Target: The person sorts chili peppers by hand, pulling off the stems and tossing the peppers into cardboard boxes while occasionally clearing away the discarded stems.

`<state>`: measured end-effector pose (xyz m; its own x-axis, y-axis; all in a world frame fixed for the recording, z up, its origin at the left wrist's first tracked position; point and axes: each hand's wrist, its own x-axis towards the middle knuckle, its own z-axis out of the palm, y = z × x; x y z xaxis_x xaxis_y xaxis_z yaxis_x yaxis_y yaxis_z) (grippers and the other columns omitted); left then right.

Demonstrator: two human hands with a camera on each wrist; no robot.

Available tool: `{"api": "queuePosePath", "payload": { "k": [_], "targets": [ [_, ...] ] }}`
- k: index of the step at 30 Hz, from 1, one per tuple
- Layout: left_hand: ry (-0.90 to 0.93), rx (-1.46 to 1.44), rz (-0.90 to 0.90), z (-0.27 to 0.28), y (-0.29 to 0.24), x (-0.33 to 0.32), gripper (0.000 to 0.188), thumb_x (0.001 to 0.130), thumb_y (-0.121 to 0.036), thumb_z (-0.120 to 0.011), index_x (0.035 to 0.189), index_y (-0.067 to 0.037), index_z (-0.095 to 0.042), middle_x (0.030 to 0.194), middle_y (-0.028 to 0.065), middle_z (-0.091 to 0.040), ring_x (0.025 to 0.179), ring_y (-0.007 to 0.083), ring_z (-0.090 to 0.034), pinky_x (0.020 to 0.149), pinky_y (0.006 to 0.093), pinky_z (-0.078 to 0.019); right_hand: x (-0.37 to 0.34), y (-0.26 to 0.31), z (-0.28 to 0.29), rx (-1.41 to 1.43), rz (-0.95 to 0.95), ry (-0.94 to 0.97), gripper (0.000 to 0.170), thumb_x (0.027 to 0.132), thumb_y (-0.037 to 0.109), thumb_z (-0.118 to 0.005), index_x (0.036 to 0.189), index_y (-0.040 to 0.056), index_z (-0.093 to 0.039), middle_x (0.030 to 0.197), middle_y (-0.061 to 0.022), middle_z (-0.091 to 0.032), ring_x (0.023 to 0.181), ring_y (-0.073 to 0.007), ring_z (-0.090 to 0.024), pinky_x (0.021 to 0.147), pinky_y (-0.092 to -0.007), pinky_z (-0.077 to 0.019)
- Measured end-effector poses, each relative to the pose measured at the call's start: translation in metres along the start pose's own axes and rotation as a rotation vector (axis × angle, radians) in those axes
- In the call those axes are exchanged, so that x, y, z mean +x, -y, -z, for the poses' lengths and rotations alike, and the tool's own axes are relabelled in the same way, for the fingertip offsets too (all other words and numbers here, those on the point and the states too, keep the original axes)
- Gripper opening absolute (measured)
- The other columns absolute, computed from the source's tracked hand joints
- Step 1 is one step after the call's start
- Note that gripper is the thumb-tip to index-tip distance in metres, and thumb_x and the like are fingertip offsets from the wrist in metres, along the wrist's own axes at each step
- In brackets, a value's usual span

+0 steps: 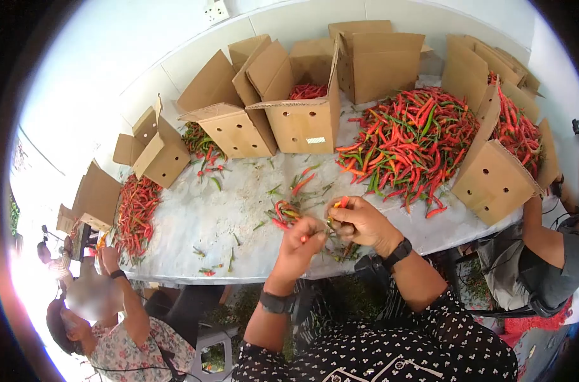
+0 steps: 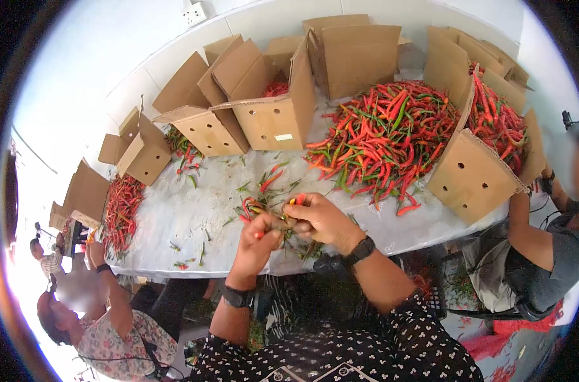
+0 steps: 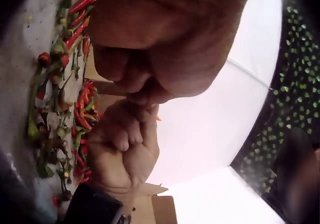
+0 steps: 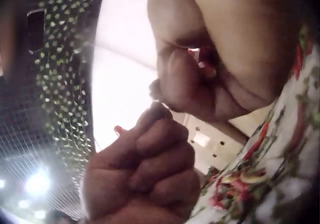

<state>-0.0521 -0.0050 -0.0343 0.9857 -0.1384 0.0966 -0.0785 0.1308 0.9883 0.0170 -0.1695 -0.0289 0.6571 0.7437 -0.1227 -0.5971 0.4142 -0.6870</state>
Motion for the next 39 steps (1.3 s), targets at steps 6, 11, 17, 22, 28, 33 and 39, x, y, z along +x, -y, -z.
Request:
{"api": "queuePosePath", "payload": {
  "k": [6, 11, 17, 22, 28, 33, 39],
  "targets": [
    [-0.052, 0.036, 0.006, 0.012, 0.015, -0.020, 0.003, 0.083, -0.004, -0.054, 0.086, -0.002, -0.054, 0.070, -0.0036, -0.049, 0.061, 0.0022, -0.040, 0.053, 0.0186, -0.0330, 0.007, 0.041, -0.007, -0.034, 0.220, -0.166, 0.015, 0.086, 0.017, -0.056, 0.076, 0.0078, -0.051, 0.056, 0.0012, -0.045, 0.043, -0.0046, -0.036, 0.039, -0.0193, -0.0275],
    [-0.265, 0.243, -0.082, 0.012, 0.032, -0.022, 0.014, 0.083, -0.007, -0.057, 0.095, 0.001, -0.058, 0.079, 0.0004, -0.057, 0.069, 0.0063, -0.051, 0.063, 0.0202, -0.0424, 0.064, 0.202, -0.020, -0.197, 0.585, -0.302, 0.018, 0.086, 0.018, -0.056, 0.072, 0.0087, -0.050, 0.055, 0.0044, -0.041, 0.044, -0.0042, -0.039, 0.039, -0.0164, -0.0300],
    [-0.298, 0.479, -0.216, 0.004, 0.018, -0.012, 0.014, 0.082, -0.006, -0.055, 0.095, 0.000, -0.058, 0.075, 0.0074, -0.056, 0.068, 0.0142, -0.053, 0.063, 0.0256, -0.0434, 0.099, 0.264, -0.014, -0.025, 0.747, -0.442, 0.017, 0.081, 0.021, -0.062, 0.086, 0.0078, -0.053, 0.067, -0.0016, -0.047, 0.048, -0.0075, -0.039, 0.039, -0.0192, -0.0294],
    [-0.200, 0.538, -0.348, 0.005, 0.022, -0.012, 0.015, 0.085, -0.010, -0.048, 0.090, 0.001, -0.057, 0.075, 0.0118, -0.053, 0.068, 0.0223, -0.051, 0.064, 0.0293, -0.0415, 0.048, 0.142, -0.012, 0.069, 0.453, -0.219, 0.028, 0.084, 0.034, -0.057, 0.085, 0.0071, -0.053, 0.066, -0.0028, -0.049, 0.048, -0.0083, -0.038, 0.042, -0.0202, -0.0273],
    [-0.280, 0.041, 0.002, 0.008, 0.018, -0.016, 0.016, 0.089, -0.015, -0.047, 0.088, -0.002, -0.056, 0.065, 0.0007, -0.049, 0.055, 0.0092, -0.043, 0.050, 0.0223, -0.0336, 0.019, 0.046, -0.013, 0.271, 0.267, -0.121, 0.034, 0.088, 0.040, -0.047, 0.085, 0.0069, -0.054, 0.066, -0.0007, -0.047, 0.048, -0.0076, -0.037, 0.044, -0.0217, -0.0310],
    [-0.409, -0.244, 0.107, 0.026, -0.014, 0.009, 0.011, 0.088, -0.014, -0.050, 0.089, -0.004, -0.054, 0.059, -0.0019, -0.046, 0.052, 0.0066, -0.042, 0.046, 0.0209, -0.0309, 0.016, 0.011, 0.010, 0.227, 0.227, -0.184, 0.023, 0.090, 0.028, -0.047, 0.087, 0.0067, -0.055, 0.062, -0.0008, -0.047, 0.050, -0.0117, -0.042, 0.045, -0.0252, -0.0324],
    [-0.222, 0.867, -0.075, 0.058, -0.028, 0.075, 0.020, 0.075, -0.019, -0.062, 0.081, -0.001, -0.060, 0.069, 0.0084, -0.060, 0.058, 0.0175, -0.056, 0.052, 0.0305, -0.0432, 0.011, 0.019, 0.016, 0.125, 0.287, -0.161, 0.019, 0.089, 0.023, -0.049, 0.094, 0.0057, -0.054, 0.063, 0.0006, -0.047, 0.052, -0.0092, -0.042, 0.045, -0.0220, -0.0317]
  ]
}}
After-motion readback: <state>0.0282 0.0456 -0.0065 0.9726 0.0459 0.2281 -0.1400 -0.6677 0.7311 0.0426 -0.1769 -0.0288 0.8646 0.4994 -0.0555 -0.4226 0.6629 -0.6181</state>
